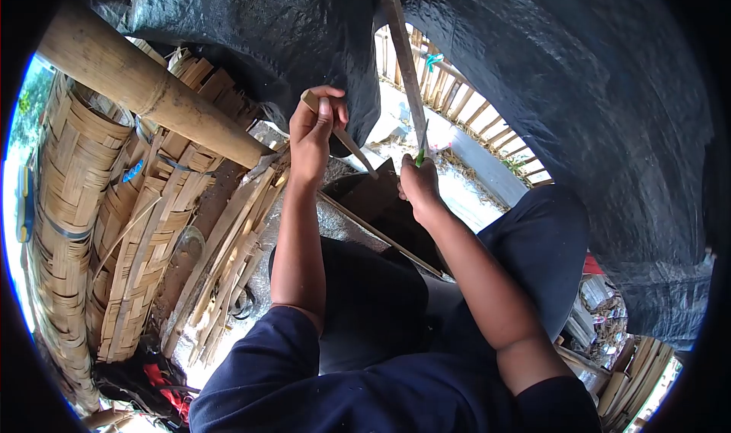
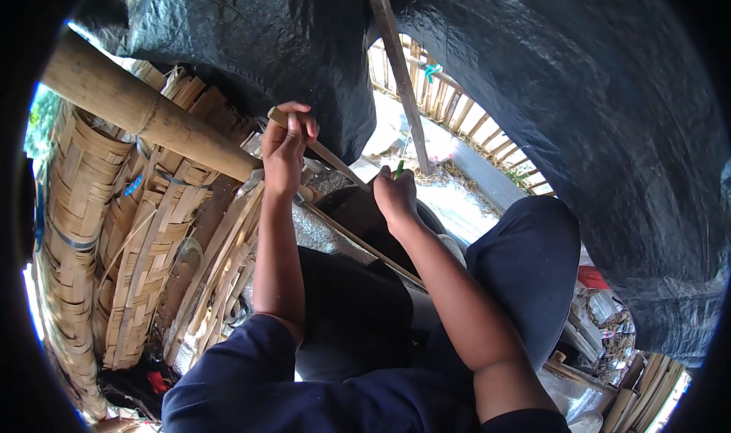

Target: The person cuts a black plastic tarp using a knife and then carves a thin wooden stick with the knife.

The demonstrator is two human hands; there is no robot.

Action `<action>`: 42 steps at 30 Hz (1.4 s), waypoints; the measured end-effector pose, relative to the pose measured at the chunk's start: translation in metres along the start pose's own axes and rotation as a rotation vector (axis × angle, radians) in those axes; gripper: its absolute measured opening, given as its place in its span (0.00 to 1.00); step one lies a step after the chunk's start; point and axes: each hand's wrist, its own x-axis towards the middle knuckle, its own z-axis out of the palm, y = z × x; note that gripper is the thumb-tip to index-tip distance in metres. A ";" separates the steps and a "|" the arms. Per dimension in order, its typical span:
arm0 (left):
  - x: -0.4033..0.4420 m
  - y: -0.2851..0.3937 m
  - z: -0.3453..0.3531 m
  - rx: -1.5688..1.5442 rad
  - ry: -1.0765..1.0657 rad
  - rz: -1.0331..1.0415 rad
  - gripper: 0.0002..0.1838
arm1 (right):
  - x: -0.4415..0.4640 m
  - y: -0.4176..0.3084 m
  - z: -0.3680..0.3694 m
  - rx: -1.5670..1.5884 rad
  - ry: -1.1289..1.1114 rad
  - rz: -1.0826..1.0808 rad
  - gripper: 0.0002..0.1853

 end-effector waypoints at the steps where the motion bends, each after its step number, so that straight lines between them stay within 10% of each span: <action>1: -0.002 0.002 0.000 0.012 -0.008 -0.004 0.13 | -0.004 -0.005 -0.003 0.003 0.005 -0.006 0.20; 20: -0.011 -0.004 -0.021 -0.018 -0.047 0.047 0.24 | 0.001 -0.018 0.001 0.349 -0.246 0.243 0.11; 31: -0.011 -0.003 -0.021 -0.221 -0.035 0.234 0.21 | -0.006 -0.008 0.061 0.165 -0.300 0.007 0.12; 34: -0.012 -0.006 -0.021 -0.209 -0.051 0.096 0.20 | -0.018 0.015 0.084 0.023 -0.118 -0.472 0.10; 42: -0.008 -0.023 -0.025 -0.322 0.055 0.311 0.22 | -0.061 -0.004 0.102 -0.034 -0.065 -0.676 0.03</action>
